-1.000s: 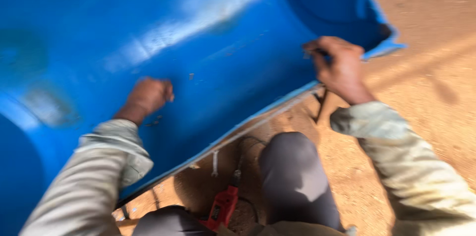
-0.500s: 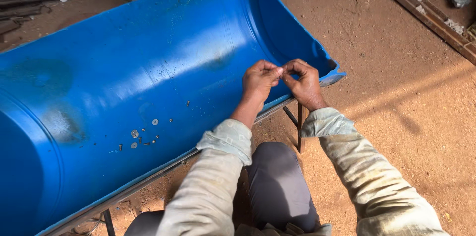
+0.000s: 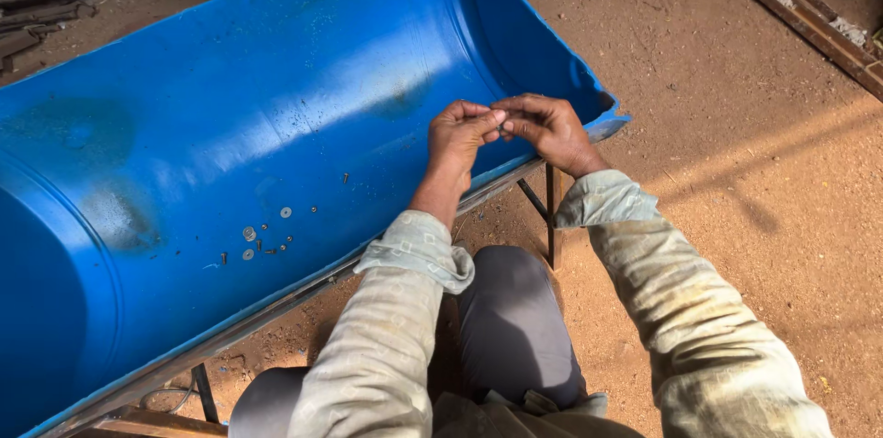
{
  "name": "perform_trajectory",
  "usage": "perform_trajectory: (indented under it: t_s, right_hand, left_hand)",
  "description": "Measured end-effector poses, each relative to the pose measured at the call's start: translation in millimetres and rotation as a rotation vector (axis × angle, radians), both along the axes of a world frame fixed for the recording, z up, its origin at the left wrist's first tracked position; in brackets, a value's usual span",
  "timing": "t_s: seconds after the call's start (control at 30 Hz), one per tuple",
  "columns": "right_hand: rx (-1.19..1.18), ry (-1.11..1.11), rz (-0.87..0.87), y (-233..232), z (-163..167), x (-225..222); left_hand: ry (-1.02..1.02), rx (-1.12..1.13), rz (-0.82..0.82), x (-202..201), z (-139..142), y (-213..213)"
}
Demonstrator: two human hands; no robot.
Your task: The person kneels beside a blue plastic barrel and uses a red power drill to fasten bolts along the barrel's edge. They insert washers and tighten the bolts with a wrench, securing the barrel to a metal frame.
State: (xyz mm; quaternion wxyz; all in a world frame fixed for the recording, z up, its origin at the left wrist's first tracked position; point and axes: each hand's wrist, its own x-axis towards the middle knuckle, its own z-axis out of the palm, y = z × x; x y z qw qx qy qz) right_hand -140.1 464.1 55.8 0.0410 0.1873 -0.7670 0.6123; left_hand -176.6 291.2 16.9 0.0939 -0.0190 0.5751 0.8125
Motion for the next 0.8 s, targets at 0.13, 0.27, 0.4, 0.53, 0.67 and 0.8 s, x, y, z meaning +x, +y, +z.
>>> perform_trajectory:
  t_s: [0.13, 0.27, 0.4, 0.53, 0.67, 0.8]
  right_hand:
    - [-0.053, -0.045, 0.013, 2, 3, -2]
    - [-0.122, -0.075, 0.003, 1, 1, 1]
    - [-0.154, -0.046, -0.061, -1, -3, 1]
    - [-0.109, 0.089, -0.192, -4, -12, -1]
    - [-0.109, 0.020, -0.246, -1, -21, 1]
    - [-0.246, 0.044, -0.201, 1, -23, 4]
  left_hand:
    - [0.001, 0.035, -0.067, 2, 10, -9]
    - [-0.011, 0.090, -0.119, 7, 16, -12]
    - [-0.074, 0.064, -0.088, 12, 19, -8]
    - [-0.082, 0.079, -0.093, 16, 23, -2]
    - [-0.047, 0.020, -0.096, 22, 25, 4]
    - [-0.083, -0.084, -0.091, 22, 23, 8]
